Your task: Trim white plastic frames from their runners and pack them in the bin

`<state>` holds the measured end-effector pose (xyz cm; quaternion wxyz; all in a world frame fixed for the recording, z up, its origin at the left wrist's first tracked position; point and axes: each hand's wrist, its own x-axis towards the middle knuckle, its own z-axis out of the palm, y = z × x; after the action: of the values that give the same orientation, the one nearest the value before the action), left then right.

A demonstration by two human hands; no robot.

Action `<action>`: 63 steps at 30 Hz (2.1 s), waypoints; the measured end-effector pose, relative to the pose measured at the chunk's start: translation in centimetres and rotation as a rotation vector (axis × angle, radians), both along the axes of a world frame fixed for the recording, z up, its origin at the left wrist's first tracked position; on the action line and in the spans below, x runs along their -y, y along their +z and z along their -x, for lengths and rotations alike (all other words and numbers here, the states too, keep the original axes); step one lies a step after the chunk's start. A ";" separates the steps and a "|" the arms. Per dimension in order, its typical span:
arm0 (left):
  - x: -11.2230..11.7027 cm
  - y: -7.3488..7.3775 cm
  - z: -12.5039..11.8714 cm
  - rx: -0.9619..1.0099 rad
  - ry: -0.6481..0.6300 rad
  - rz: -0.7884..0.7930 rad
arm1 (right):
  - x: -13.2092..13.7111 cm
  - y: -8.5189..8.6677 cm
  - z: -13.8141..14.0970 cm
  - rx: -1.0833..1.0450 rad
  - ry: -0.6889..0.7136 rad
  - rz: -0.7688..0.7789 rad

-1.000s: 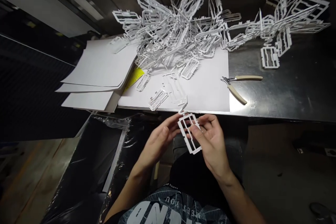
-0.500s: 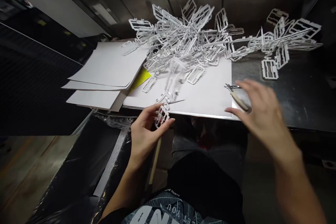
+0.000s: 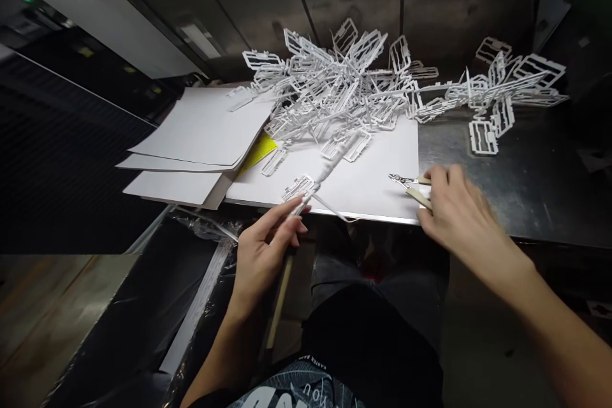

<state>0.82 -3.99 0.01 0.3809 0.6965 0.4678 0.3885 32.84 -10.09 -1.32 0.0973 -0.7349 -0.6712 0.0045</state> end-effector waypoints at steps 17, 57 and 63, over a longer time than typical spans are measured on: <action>0.9 -1.1 -4.5 0.675 -0.063 0.569 | 0.0 -0.7 12.5 -1.622 0.002 -0.122; -1.1 0.0 -0.8 -0.107 -0.116 -0.373 | 3.1 2.9 4.7 -0.803 0.113 0.177; -0.8 -0.1 -0.9 -0.162 -0.148 -0.417 | 2.7 2.8 5.2 -0.879 0.096 0.226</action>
<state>1.73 -3.17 -0.12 0.2174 0.8214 0.3540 0.3907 27.69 -12.81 1.46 0.2918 -0.6371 -0.5949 0.3938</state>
